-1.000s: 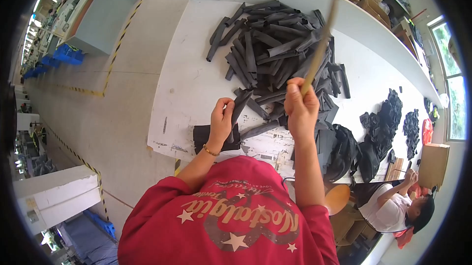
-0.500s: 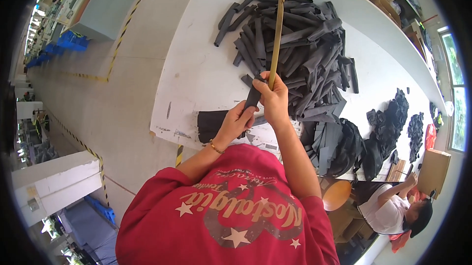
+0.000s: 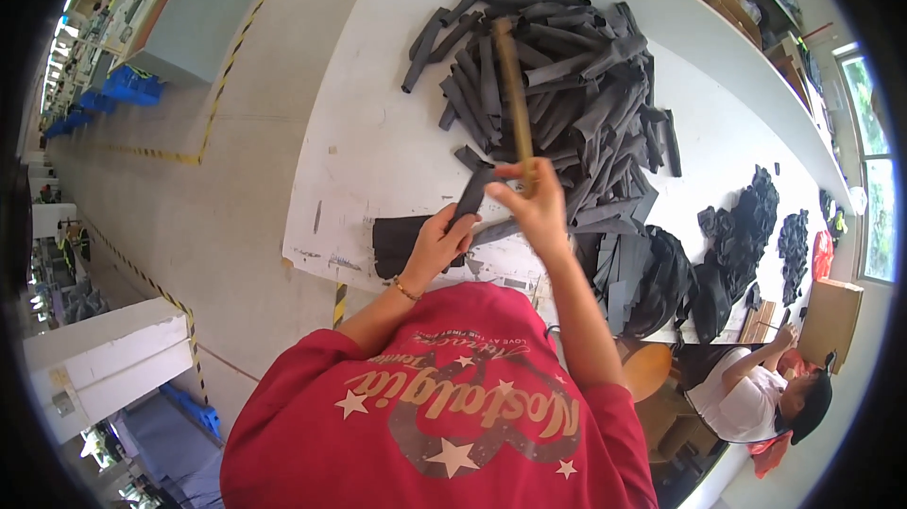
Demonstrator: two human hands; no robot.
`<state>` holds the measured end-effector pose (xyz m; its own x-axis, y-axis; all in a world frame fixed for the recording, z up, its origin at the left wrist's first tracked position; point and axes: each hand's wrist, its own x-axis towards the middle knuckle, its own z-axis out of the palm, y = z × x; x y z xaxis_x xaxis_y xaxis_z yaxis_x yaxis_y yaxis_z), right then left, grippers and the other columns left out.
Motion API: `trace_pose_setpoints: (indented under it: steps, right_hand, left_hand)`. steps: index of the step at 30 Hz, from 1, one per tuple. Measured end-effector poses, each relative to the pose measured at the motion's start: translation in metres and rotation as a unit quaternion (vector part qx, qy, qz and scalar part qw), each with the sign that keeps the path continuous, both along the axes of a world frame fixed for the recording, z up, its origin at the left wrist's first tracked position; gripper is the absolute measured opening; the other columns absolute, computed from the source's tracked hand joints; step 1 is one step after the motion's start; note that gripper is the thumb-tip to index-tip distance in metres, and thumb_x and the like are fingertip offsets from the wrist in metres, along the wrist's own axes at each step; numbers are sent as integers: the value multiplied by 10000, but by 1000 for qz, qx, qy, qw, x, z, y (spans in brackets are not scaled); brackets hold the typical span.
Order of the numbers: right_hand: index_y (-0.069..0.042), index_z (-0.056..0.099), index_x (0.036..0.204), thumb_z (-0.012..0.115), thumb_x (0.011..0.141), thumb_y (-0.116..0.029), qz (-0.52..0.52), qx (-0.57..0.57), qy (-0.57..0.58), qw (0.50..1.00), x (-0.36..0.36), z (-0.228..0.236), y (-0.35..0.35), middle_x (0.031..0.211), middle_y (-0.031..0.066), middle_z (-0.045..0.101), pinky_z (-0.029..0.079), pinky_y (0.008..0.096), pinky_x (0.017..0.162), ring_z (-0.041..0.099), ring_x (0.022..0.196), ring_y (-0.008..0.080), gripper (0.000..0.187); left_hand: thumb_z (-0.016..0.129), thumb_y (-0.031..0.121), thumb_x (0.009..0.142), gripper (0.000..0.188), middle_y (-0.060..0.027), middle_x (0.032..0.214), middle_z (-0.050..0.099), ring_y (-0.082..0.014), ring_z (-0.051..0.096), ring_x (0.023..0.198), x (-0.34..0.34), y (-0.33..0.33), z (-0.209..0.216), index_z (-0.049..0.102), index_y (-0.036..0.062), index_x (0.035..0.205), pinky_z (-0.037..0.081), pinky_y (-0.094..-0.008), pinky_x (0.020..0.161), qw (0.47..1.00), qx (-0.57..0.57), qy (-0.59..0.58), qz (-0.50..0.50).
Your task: Inspecting and sorting grey foam components using a small wooden stick at a production workbench.
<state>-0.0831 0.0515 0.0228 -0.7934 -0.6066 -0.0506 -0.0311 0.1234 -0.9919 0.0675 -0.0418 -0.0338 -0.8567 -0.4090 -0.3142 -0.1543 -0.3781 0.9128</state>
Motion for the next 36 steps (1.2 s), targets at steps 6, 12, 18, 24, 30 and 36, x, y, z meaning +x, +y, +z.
trace_pose_setpoints:
  steps: [6,12,18,24,30,36]
  right_hand:
    - [-99,448,863,645,774,-7,-55,-108,-228,966,6,8,-37,751,28,613,274,187,394,448,506,33,235]
    - [-103,473,844,611,863,-47,-94,-360,-238,897,-65,46,-40,742,38,586,223,182,382,324,440,22,151]
    - [-71,488,863,614,885,-98,-73,-107,-87,988,-41,34,-8,708,9,562,239,184,391,342,457,11,130]
    - [3,532,968,574,933,-169,-62,31,-21,997,-17,-18,47,704,-8,497,366,210,579,446,646,56,180]
    - [-3,595,999,593,903,-145,78,233,79,966,-15,-37,129,733,83,591,429,261,595,556,641,133,171]
    - [-19,675,915,648,815,-129,199,296,164,920,-9,-27,156,813,134,647,488,356,656,637,737,307,151]
  left_hand:
    - [464,221,991,219,39,602,476,-25,393,492,-5,-4,13,585,39,996,308,-191,444,999,-16,21,-37]
    - [469,215,980,228,24,569,483,-41,412,475,20,9,-8,591,24,960,338,-197,457,999,18,-27,-11]
    - [562,286,936,311,-48,689,583,-84,486,516,-22,-36,-10,580,-19,997,406,-238,491,989,-133,-64,8]
    - [759,197,694,349,-89,990,593,-267,540,926,-7,-41,-56,623,69,988,451,-375,836,874,-485,1,-30]
    - [727,137,695,107,-58,812,565,-273,517,845,26,-42,-86,638,78,701,452,-368,782,826,-540,-25,-157]
    - [674,126,767,81,-58,805,567,-259,504,853,26,-57,-88,626,61,775,434,-357,783,855,-498,-11,-145]
